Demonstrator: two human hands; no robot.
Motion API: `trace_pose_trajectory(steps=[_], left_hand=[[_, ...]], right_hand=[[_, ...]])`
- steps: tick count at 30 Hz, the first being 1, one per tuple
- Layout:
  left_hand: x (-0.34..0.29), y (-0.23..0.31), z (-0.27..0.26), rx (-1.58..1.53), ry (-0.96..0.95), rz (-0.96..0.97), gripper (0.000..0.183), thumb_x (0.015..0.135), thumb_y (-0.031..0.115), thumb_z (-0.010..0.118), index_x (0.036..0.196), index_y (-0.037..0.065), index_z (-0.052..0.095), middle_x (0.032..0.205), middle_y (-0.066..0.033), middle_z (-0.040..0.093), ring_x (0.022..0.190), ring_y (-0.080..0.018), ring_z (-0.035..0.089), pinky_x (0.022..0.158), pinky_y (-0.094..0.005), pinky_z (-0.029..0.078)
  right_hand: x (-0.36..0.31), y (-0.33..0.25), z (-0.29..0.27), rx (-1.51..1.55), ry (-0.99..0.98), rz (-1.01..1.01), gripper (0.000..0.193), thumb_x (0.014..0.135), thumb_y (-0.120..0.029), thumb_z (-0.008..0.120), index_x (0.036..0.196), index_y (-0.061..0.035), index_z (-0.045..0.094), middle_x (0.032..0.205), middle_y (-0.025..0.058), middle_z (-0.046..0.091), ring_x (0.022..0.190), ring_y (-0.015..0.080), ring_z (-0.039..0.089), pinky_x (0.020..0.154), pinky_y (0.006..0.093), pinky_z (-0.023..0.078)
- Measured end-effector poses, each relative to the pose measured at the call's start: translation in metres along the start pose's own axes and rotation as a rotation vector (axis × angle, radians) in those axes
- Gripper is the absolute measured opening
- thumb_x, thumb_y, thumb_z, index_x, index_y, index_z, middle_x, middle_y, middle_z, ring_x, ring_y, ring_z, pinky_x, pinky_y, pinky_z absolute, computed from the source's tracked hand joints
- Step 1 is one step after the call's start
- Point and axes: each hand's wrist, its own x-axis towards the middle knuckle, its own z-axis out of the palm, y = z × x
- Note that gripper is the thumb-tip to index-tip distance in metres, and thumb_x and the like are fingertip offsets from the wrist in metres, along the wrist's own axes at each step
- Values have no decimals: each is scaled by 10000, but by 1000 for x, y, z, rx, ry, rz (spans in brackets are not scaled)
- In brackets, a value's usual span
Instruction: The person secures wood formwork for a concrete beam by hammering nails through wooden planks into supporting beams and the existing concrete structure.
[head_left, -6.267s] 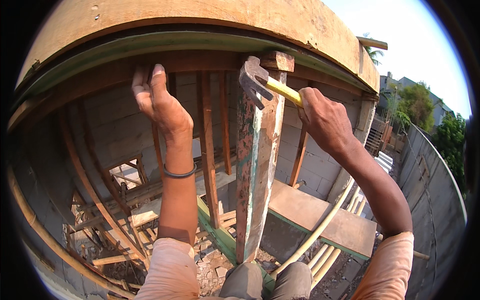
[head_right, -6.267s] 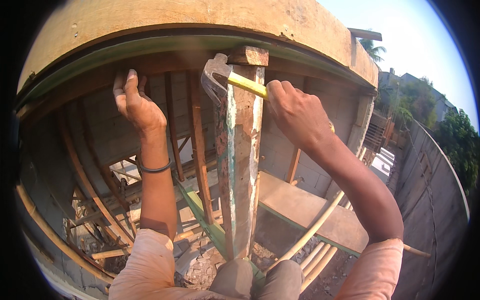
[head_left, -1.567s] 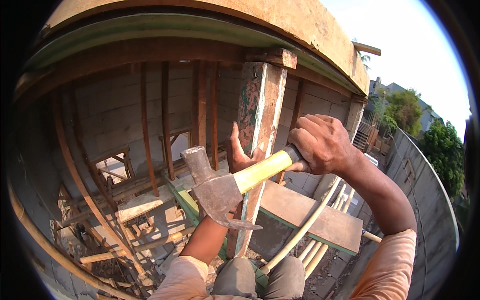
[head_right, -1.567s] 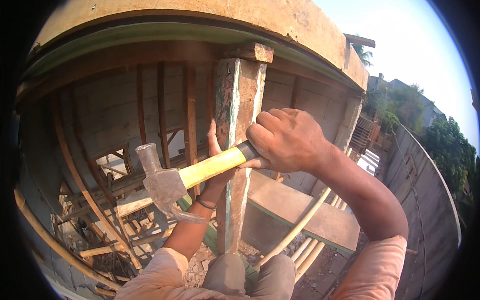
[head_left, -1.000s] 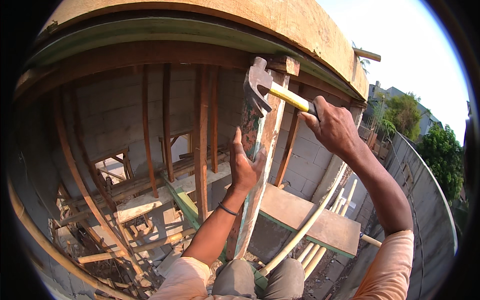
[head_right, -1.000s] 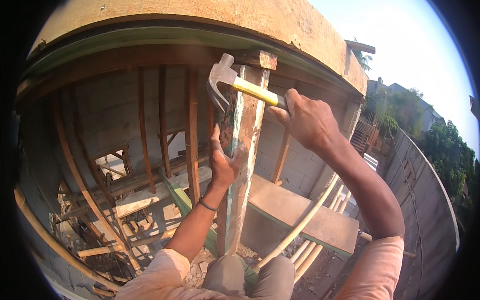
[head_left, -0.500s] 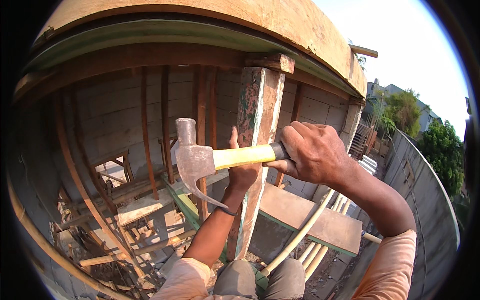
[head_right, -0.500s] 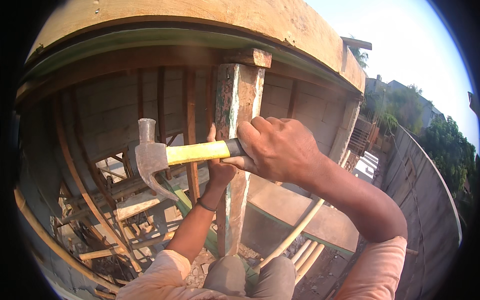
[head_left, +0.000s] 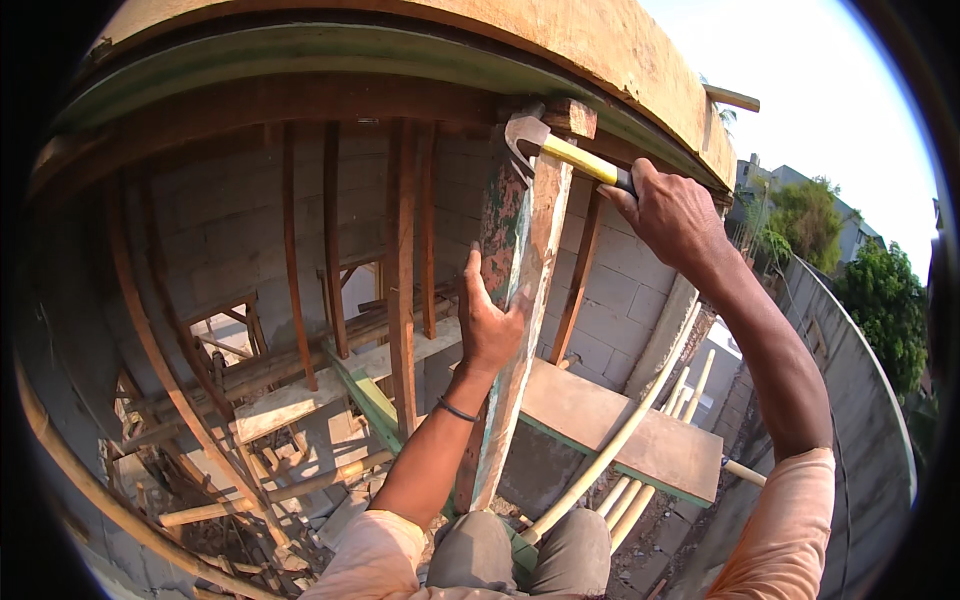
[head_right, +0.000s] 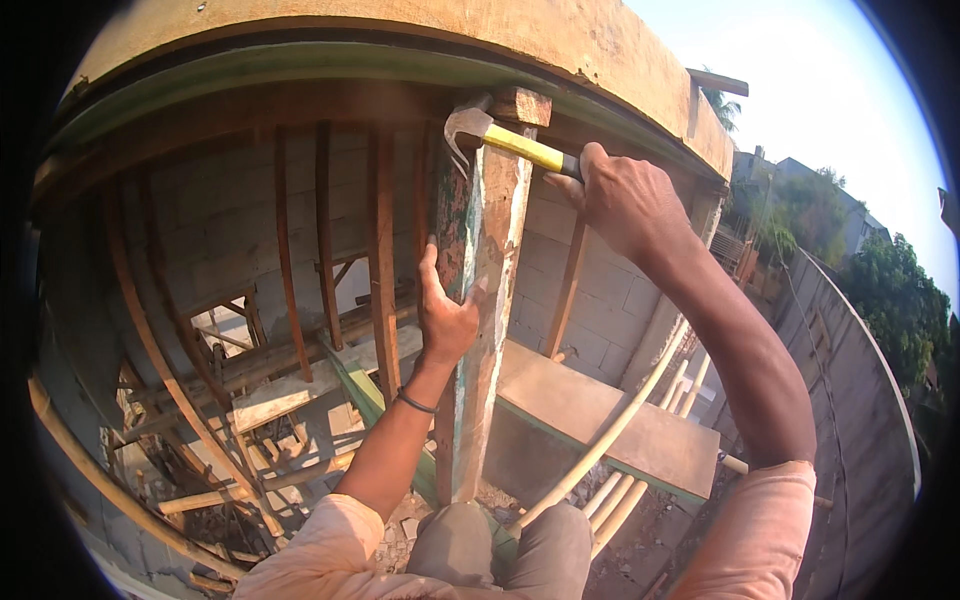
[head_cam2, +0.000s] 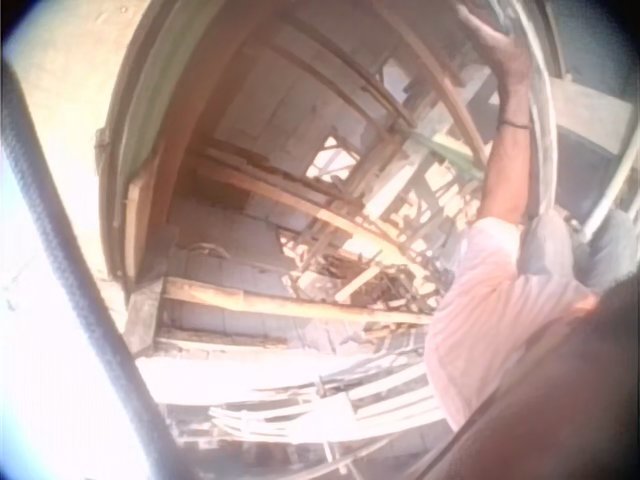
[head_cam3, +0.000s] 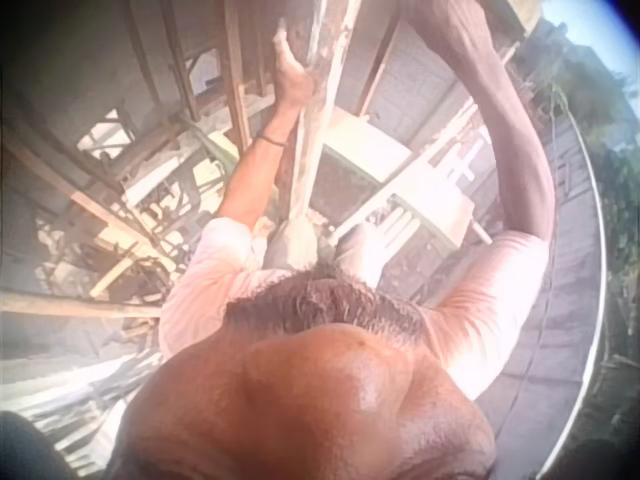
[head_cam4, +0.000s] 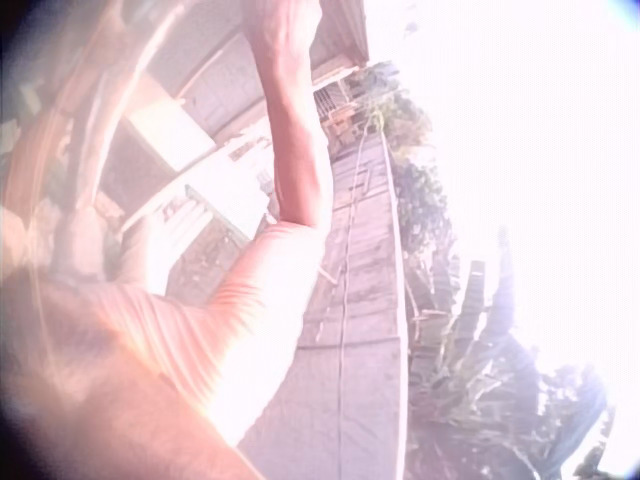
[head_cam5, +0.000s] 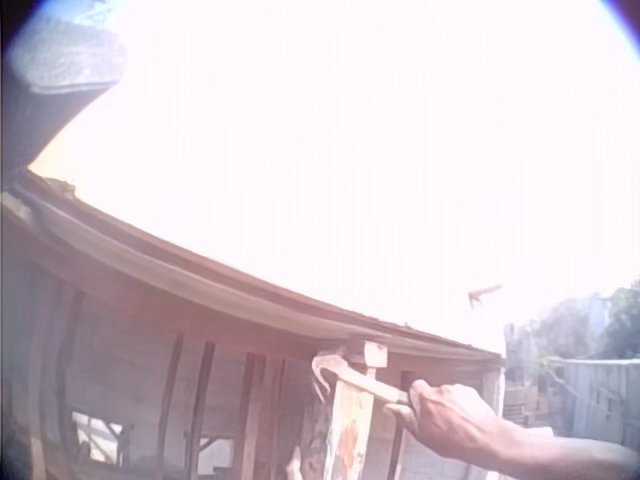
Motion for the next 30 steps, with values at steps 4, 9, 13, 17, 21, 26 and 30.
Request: trace_pose_trajectory(steps=[4,9,13,17,21,26,30], left_hand=[[2,9,-14,-1,-57,-152,771,779,75,682,1418,-76,278,1347,-247,433,1294,-346,420,1087,-406,334],[5,18,-11,-67,-28,-123,783,762,87,666,1421,-77,277,1336,-242,446,1283,-335,430,1104,-404,312],[3,8,-12,-44,-38,-132,794,806,179,720,1418,-72,280,1385,-250,416,1307,-342,407,1112,-405,301],[-2,-2,-5,-8,-17,-46,802,826,211,731,1420,-74,274,1399,-256,399,1322,-343,387,1117,-410,292],[8,-1,-7,56,-57,-81,805,784,114,699,1425,-89,257,1397,-255,380,1331,-331,365,1124,-400,284],[11,-22,-5,139,-101,-42,915,736,154,748,1419,-92,189,1318,-294,413,1252,-367,435,1063,-425,346],[13,-22,-11,106,-147,33,537,753,292,771,1042,-72,500,921,-178,630,841,-272,626,767,-361,498]], right_hand=[[-32,-35,-4,63,88,-232,462,927,-474,570,784,-42,488,567,123,559,478,301,597,454,393,482],[-21,-11,3,10,198,-292,441,924,-456,584,800,-39,516,525,115,542,449,301,585,432,368,476],[-18,-19,0,-9,25,3,444,942,-453,567,772,-48,502,510,118,557,467,296,603,454,393,479],[7,6,5,-37,13,4,469,939,-467,560,765,-34,521,552,128,581,507,296,614,487,406,495],[-18,-13,-2,156,34,117,509,956,-490,524,789,-9,537,537,133,558,505,283,598,498,415,465],[-104,14,77,620,332,209,545,966,-523,488,797,-6,519,540,98,482,448,217,502,454,369,408],[-184,9,139,1244,161,731,517,967,-542,478,786,-61,535,559,-21,416,447,80,397,406,244,325]])
